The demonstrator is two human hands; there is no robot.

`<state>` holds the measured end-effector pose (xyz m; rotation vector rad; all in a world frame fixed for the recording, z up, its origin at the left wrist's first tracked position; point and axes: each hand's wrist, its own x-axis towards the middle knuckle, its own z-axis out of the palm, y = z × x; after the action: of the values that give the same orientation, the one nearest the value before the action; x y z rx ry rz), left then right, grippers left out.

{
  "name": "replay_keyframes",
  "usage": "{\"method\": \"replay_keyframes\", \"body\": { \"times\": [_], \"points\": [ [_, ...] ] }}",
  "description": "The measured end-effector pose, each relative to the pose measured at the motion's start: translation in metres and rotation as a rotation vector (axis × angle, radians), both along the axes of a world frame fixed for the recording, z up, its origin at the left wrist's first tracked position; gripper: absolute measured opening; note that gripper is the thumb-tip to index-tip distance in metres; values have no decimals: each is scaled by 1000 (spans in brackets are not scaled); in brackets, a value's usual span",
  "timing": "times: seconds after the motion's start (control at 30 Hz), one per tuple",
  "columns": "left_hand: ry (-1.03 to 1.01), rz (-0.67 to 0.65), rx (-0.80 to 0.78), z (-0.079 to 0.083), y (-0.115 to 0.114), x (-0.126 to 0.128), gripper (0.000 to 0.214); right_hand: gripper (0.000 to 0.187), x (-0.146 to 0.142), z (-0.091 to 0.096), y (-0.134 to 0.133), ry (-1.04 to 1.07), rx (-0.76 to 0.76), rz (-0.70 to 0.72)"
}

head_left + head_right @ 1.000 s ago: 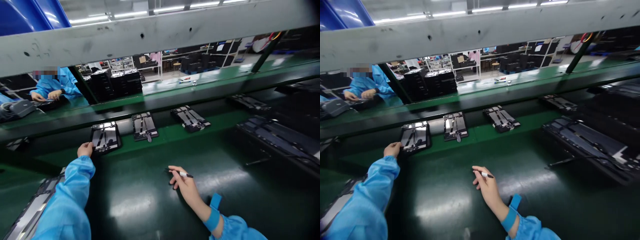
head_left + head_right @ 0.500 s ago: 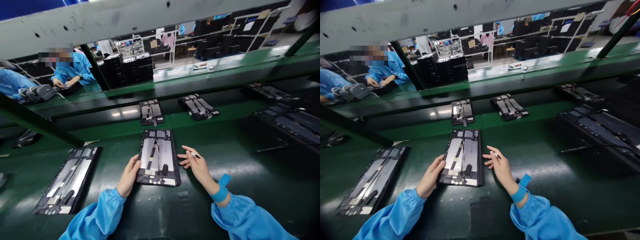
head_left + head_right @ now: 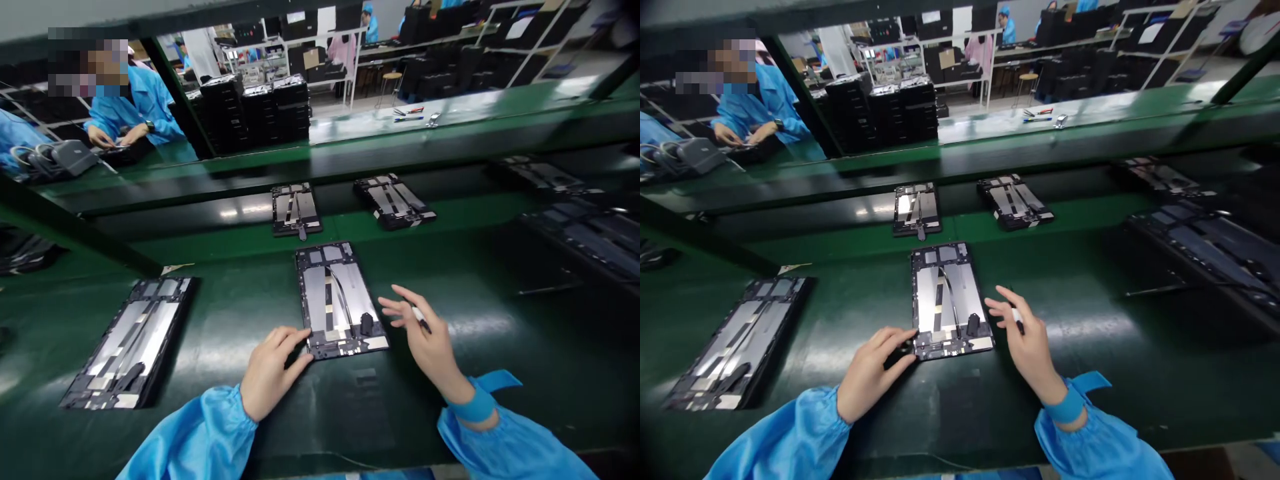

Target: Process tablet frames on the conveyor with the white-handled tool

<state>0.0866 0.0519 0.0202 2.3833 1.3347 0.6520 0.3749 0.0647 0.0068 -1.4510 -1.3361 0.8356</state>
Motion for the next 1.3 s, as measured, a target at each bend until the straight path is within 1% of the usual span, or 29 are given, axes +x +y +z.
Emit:
{"method": "replay_keyframes", "body": {
  "times": [0.03,0.13,0.17,0.23,0.33,0.43,0.5,0.63,0.77,0.97,1.03,1.13,1.3],
  "points": [
    [24,-24,56,0,0,2,28,38,-6,4,-4,-63,42,66],
    [109,-84,212,-1,0,9,23,35,-32,13,-13,-220,143,346],
    [128,-92,247,-1,0,12,23,34,-41,15,-15,-256,170,415],
    [124,-99,273,0,0,16,22,31,-57,16,-14,-326,202,491],
    [19,-89,210,2,0,19,21,26,-70,14,-12,-388,215,508],
    [-83,-74,94,4,-1,19,19,25,-72,12,-12,-317,208,490],
    [-108,-62,34,3,-2,19,18,24,-72,11,-12,-273,197,479],
    [-125,-33,30,1,-3,20,17,23,-71,11,-13,-263,186,476],
    [-154,-40,20,-1,-2,20,19,21,-70,13,-12,-265,171,500],
    [-288,-61,-148,-1,1,18,21,15,-68,21,-12,-204,85,486],
    [-314,-62,-178,-3,1,18,20,16,-69,22,-12,-191,73,485],
    [-296,-57,-179,-4,1,17,21,18,-69,21,-12,-195,85,495],
    [-197,-59,-102,-4,-2,18,21,21,-70,16,-13,-216,111,505]
  ]
}}
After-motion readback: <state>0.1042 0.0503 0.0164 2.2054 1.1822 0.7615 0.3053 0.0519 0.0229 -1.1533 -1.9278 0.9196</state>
